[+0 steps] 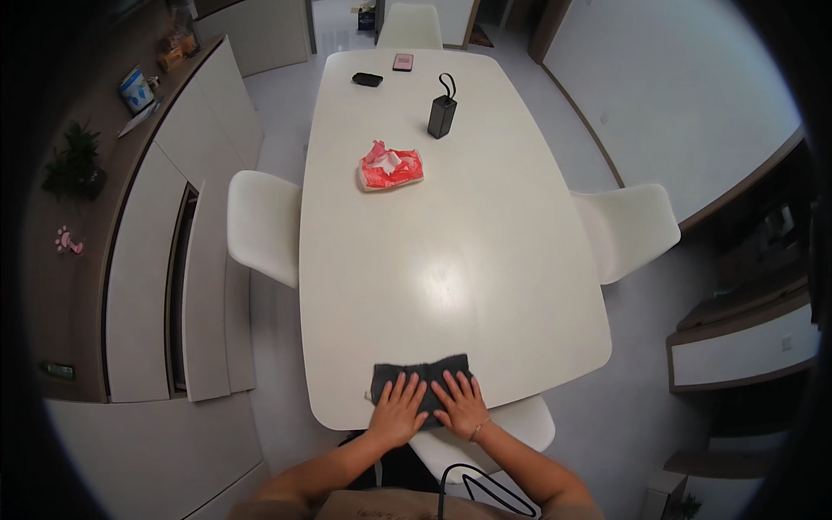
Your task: The person clears a countertop by moving a bag of snacks, keys, a container, and a plant, then wipes the surface with a cloth. They continue wiping the side of a cabinet and then wipe a dining table.
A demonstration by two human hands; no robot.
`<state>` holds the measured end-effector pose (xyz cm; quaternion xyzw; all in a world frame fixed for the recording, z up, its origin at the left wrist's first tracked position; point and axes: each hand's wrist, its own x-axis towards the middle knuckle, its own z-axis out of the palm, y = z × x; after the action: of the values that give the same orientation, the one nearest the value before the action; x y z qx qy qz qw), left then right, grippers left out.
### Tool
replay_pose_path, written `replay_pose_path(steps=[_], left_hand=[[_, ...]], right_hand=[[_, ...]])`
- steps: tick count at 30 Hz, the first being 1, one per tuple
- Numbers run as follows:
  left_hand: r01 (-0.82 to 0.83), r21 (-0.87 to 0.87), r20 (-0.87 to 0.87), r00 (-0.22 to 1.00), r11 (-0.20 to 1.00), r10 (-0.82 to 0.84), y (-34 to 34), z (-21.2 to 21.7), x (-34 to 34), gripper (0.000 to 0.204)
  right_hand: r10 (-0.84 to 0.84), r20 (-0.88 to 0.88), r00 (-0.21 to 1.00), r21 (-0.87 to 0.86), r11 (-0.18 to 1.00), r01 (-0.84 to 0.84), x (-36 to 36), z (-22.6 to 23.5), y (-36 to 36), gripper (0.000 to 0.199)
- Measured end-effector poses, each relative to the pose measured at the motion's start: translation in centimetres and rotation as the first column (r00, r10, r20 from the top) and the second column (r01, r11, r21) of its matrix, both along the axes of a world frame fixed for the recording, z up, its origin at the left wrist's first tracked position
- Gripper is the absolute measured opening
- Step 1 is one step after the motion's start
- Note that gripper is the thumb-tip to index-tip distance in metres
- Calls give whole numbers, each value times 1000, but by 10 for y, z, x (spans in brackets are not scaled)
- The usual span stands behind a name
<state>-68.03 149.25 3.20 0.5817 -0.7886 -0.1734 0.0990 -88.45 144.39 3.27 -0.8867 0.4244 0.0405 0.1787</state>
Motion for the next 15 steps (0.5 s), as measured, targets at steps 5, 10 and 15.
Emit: replay_pose_path(steps=[5, 10, 15], left_hand=[[118, -43, 57, 992, 992, -115, -43, -9, 20, 69], [39, -104, 26, 999, 994, -36, -147, -19, 39, 65], [3, -142, 15, 1000, 990, -1, -106, -14, 46, 64]], right_hand=[[-38, -12, 999, -22, 999, 38, 16, -11, -33, 67], [-206, 63, 976, -155, 965, 214, 53, -18, -123, 63], [-199, 43, 979, -170, 964, 203, 54, -26, -80, 67]])
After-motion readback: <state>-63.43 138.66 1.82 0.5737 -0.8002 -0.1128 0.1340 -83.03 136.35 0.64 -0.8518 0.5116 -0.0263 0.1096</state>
